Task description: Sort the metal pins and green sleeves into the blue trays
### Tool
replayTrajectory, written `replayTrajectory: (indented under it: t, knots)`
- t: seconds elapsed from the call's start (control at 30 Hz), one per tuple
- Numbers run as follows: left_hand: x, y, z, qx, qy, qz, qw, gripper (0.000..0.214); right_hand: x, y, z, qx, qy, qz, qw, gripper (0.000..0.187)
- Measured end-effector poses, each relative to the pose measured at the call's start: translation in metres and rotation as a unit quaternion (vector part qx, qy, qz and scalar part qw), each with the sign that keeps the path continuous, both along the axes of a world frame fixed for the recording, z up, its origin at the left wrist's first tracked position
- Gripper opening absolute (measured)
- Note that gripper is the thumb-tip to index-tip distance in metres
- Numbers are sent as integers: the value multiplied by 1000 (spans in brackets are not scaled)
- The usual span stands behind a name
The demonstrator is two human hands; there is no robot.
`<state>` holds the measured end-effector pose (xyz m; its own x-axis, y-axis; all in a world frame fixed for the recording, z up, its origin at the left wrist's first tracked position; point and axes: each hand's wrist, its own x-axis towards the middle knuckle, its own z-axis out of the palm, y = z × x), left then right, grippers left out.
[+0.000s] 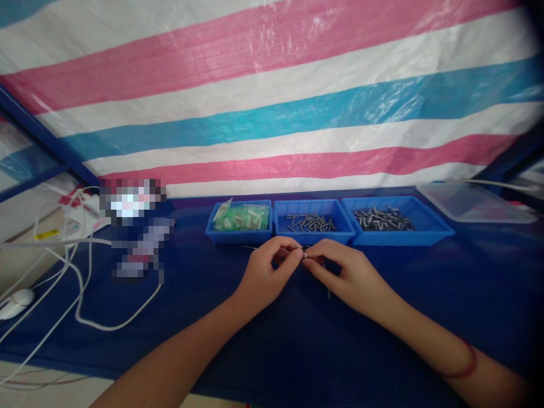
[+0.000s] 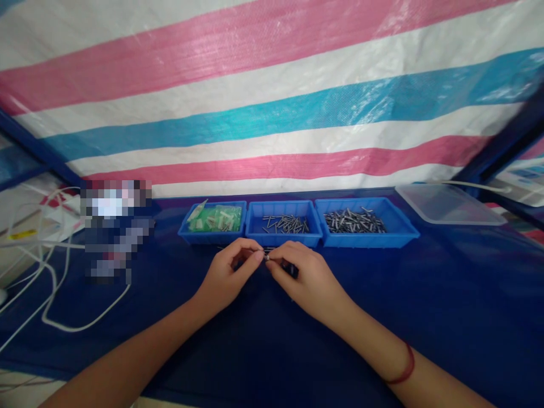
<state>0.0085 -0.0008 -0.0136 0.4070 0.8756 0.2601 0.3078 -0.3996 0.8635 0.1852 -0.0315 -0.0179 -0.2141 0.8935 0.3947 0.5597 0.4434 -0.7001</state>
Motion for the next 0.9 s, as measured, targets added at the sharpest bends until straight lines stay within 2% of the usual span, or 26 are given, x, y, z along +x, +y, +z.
replayTrajectory:
  t: [0.1, 0.2, 0.3, 0.4, 0.47, 0.57, 0.63, 0.7, 0.8, 0.9]
  knots:
    - [-2, 4, 3, 40, 60, 16, 997, 15, 3, 1, 4, 14, 23, -30, 999, 11]
    - [-4, 9, 6, 92, 125, 4, 988, 14, 9, 3, 13, 46, 23, -55, 997, 18]
    - [-7, 12, 8, 141, 171, -12, 975, 15, 25, 8, 22, 97, 3, -140, 985, 22]
    - [-10, 14, 11, 187, 218, -37, 957, 17, 55, 16, 26, 125, -11, -279, 952, 22]
    - [-10, 13, 13, 207, 245, -63, 945, 18, 80, 20, 26, 112, -40, -361, 925, 24]
    - [-6, 4, 13, 228, 265, -112, 930, 22, 109, 22, 23, 59, -169, -441, 879, 28]
    - [-1, -7, 11, 247, 272, -148, 918, 31, 117, 22, 21, 39, -240, -458, 855, 30]
    - [5, -19, 7, 274, 294, -188, 896, 38, 114, 22, 19, 40, -256, -462, 848, 31]
    - [10, -28, 0, 301, 336, -204, 869, 35, 94, 21, 18, 72, -228, -418, 877, 27]
    - [8, -27, -6, 313, 355, -197, 859, 29, 69, 17, 16, 116, -199, -315, 921, 22]
